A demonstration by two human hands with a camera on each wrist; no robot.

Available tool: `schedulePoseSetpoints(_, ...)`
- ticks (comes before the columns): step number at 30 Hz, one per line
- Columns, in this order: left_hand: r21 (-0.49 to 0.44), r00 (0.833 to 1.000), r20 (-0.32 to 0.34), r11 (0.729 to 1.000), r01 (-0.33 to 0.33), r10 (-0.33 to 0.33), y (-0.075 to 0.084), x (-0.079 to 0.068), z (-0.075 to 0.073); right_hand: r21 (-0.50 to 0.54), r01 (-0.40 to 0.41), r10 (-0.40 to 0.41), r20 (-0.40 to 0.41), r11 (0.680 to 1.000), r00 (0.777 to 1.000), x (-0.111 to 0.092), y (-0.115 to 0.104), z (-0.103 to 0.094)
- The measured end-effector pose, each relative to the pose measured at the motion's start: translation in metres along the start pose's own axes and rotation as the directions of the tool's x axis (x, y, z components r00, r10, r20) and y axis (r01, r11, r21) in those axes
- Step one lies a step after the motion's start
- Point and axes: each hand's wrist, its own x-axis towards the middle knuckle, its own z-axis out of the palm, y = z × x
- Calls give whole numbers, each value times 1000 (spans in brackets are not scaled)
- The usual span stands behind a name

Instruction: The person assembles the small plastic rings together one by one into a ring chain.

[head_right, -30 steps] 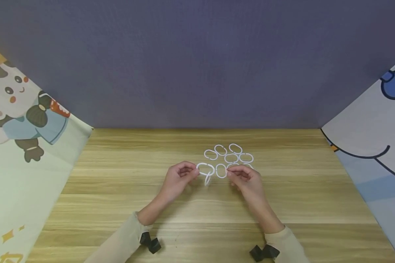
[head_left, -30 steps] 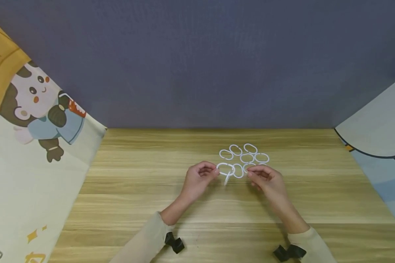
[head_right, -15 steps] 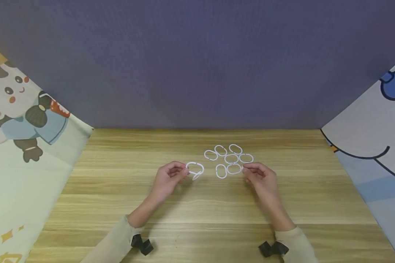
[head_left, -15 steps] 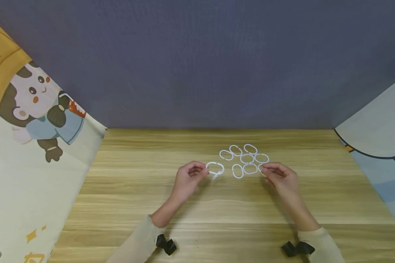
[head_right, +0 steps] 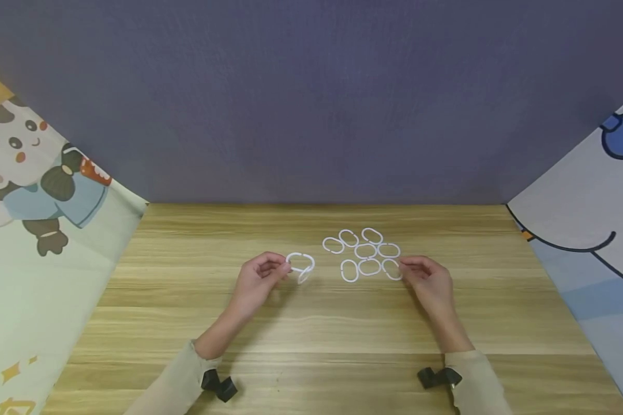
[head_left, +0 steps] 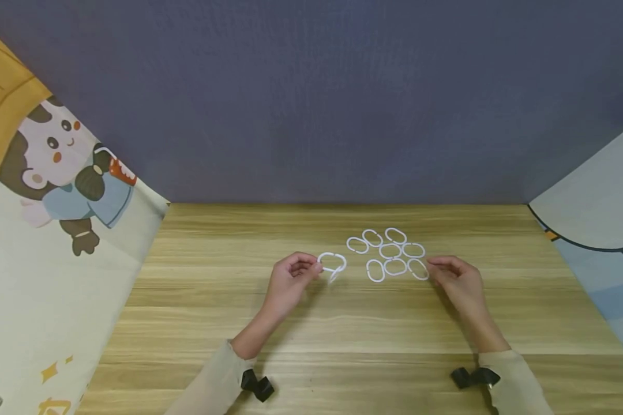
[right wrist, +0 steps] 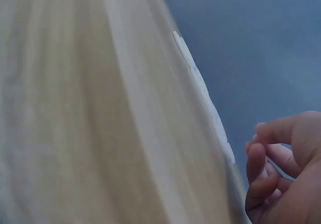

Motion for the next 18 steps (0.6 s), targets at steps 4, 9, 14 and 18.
schedulePoseSetpoints(4,-3,1000,1,1000,1,-1,-1,0,0,-78,59,-60,-4,995,998,5,8,-1)
schedulePoseSetpoints(9,-14,1000,5,1000,6,-6,-2,0,0,-251,112,-111,17,962,994,10,8,-2)
schedulePoseSetpoints(14,-17,1000,5,1000,10,-9,-3,0,0,-392,121,-122,23,912,992,12,5,-1)
schedulePoseSetpoints(18,-27,1000,16,1000,8,-8,-2,-1,1,-442,132,-138,18,887,990,12,3,-1)
